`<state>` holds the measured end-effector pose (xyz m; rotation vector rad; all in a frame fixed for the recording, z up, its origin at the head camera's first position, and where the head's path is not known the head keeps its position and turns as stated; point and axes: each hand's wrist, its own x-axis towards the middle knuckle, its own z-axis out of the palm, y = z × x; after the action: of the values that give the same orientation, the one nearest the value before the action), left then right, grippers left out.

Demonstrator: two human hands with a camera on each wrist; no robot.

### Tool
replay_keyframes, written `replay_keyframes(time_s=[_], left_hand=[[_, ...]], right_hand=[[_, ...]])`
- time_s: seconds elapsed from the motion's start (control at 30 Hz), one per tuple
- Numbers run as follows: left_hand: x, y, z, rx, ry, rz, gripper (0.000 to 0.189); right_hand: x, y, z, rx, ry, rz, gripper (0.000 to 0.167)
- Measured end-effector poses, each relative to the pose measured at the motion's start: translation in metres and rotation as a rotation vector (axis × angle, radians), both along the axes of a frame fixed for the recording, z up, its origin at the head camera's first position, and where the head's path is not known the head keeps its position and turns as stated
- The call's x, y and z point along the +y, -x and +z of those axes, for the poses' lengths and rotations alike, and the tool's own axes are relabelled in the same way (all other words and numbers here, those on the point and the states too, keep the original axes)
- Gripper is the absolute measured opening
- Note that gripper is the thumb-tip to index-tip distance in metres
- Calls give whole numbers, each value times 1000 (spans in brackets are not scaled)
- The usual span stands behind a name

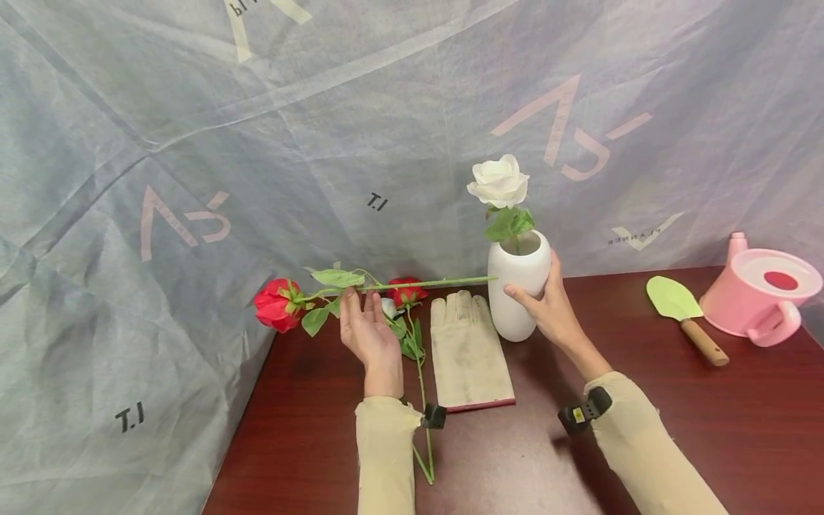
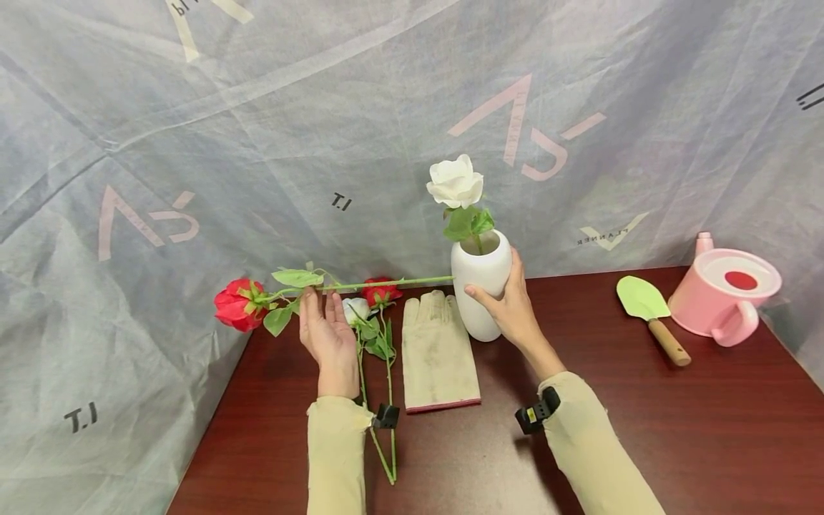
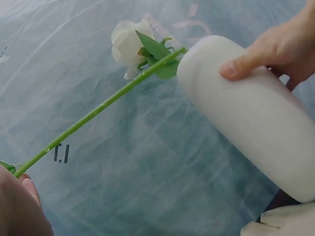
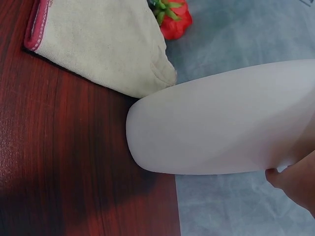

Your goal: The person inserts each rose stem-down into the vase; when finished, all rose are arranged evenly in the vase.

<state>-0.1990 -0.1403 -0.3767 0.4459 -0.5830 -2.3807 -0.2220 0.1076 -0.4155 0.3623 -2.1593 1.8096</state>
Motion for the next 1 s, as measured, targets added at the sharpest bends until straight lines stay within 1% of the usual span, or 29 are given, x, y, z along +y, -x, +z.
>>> replay_keyframes(time_s=[0.23,0.47,0.67,0.77,0.9,1.0], left_hand=[[9,3,11,33,-20,-24,31],[20,8,21,73,-30,-40,30],[29,13,30,77,32,-34,18],[32,15,33,90,66,-45,13],[38,18,35,96,113,-55,16],[42,19,36,85,159,-55,19]], right_hand=[[0,0,0,5,7,8,91],[-1,0,0,-10,4,6,91],[0,0,0,-6,11,7,91],[0,0,-1,-4,13,9,91],[-1,1,-1,7,14,9,91],[-1,1,-2,13,12,3,91]])
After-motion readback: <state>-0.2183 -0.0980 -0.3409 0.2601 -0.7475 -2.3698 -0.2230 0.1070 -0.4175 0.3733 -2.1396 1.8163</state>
